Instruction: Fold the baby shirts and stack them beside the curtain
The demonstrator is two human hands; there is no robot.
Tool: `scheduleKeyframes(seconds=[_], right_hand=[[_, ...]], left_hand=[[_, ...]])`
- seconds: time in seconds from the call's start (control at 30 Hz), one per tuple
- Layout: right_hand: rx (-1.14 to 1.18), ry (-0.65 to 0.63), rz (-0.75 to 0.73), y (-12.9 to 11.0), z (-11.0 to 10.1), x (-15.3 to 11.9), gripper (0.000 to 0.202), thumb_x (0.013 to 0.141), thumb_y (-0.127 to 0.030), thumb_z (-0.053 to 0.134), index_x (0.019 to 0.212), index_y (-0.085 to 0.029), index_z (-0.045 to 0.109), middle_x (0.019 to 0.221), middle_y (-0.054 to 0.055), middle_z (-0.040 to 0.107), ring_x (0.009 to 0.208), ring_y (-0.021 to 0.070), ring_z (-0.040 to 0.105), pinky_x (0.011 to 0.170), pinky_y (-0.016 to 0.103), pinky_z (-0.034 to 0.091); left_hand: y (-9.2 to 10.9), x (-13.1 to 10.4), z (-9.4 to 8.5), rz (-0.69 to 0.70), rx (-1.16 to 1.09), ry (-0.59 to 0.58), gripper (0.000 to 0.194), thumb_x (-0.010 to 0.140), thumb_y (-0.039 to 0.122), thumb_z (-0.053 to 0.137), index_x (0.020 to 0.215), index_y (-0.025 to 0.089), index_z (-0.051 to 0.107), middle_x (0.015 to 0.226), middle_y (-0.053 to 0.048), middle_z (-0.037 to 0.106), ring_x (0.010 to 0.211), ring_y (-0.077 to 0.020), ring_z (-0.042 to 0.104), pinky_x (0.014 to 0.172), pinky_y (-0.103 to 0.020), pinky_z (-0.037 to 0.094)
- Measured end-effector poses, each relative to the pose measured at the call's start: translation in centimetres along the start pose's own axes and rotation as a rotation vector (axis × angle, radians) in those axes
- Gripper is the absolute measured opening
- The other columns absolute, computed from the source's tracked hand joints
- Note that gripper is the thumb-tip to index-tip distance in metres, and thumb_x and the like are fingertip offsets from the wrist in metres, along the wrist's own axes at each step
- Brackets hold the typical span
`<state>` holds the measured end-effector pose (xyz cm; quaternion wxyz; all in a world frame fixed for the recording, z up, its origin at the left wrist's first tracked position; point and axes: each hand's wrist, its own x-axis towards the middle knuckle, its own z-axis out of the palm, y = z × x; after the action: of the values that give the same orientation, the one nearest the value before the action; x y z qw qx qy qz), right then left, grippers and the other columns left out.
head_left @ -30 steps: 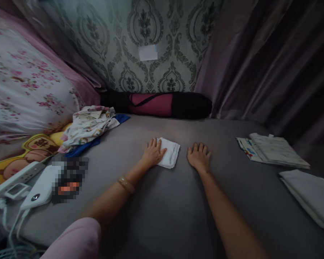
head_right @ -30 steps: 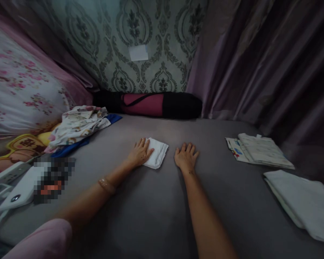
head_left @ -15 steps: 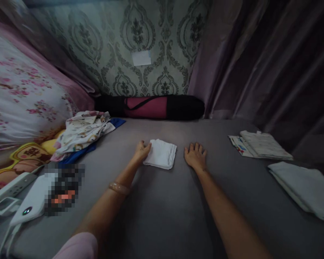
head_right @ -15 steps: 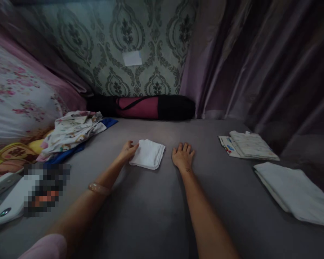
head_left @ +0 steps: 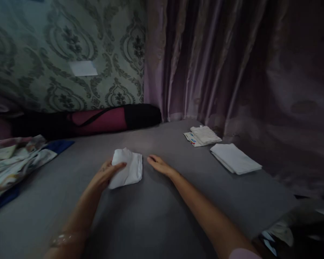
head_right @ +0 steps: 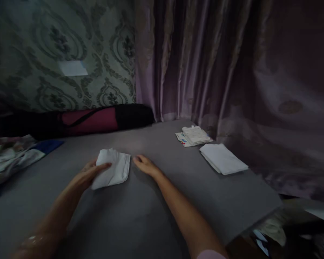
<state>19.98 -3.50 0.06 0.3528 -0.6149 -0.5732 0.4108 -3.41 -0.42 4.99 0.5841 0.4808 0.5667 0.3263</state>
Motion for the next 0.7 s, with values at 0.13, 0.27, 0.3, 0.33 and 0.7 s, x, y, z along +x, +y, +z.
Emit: scheduleKeyframes(seconds=[0.13,0.27,0.3,0.33,0.7], right_hand=[[0.268,-0.067,0.018,-0.9,0.4,-1.6,0.086,0.076,-0.063,0.062,0.144,-0.019,0.033,0.148,0.013,0.039,0.135,0.0227,0.038,0.111,0.037,0.029],[0.654,-0.143,-0.006,-2.8,0.4,-3.4,0.092,0.064,-0.058,0.076,0.139,-0.021,0.039,0.139,0.012,0.050,0.126,0.0235,0.050,0.105,0.037,0.039],[0.737,-0.179,0.012,-3.1,0.2,-3.8,0.086,0.063,-0.058,0.078,0.134,-0.020,0.046,0.133,0.012,0.056,0.120,0.0242,0.054,0.102,0.037,0.042],[0.805,-0.215,0.048,-3.4,0.1,-4.2,0.080,0.061,-0.058,0.078,0.127,-0.019,0.053,0.126,0.012,0.061,0.115,0.0250,0.059,0.098,0.038,0.045],[0.722,0.015,0.383,-0.6,-4.0,-8.0,0.033,0.057,-0.023,0.085,0.084,-0.014,0.067,0.077,0.003,0.072,0.072,0.0177,0.067,0.079,0.034,0.051]], left_hand=[[1.5,-2.1,2.1,0.087,-0.055,-0.022,0.054,0.059,0.022,0.077,0.109,0.018,0.058,0.082,-0.004,0.071,0.067,-0.0216,0.068,0.058,-0.029,0.056],[3.0,-4.4,4.1,0.117,-0.228,-0.035,0.056,0.061,0.020,0.074,0.114,0.018,0.057,0.090,-0.007,0.072,0.073,-0.0233,0.070,0.063,-0.032,0.058],[3.2,-4.8,4.5,0.111,-0.268,-0.038,0.056,0.062,0.020,0.073,0.115,0.018,0.057,0.092,-0.008,0.072,0.074,-0.0238,0.070,0.065,-0.033,0.059],[3.1,-5.2,4.9,0.098,-0.300,-0.040,0.056,0.063,0.020,0.072,0.116,0.018,0.057,0.093,-0.009,0.072,0.075,-0.0244,0.070,0.066,-0.034,0.059],[-5.2,-4.5,7.6,0.192,0.081,-0.091,0.043,0.077,0.047,0.062,0.110,0.019,0.060,0.110,-0.014,0.069,0.103,-0.0297,0.065,0.093,-0.045,0.052]])
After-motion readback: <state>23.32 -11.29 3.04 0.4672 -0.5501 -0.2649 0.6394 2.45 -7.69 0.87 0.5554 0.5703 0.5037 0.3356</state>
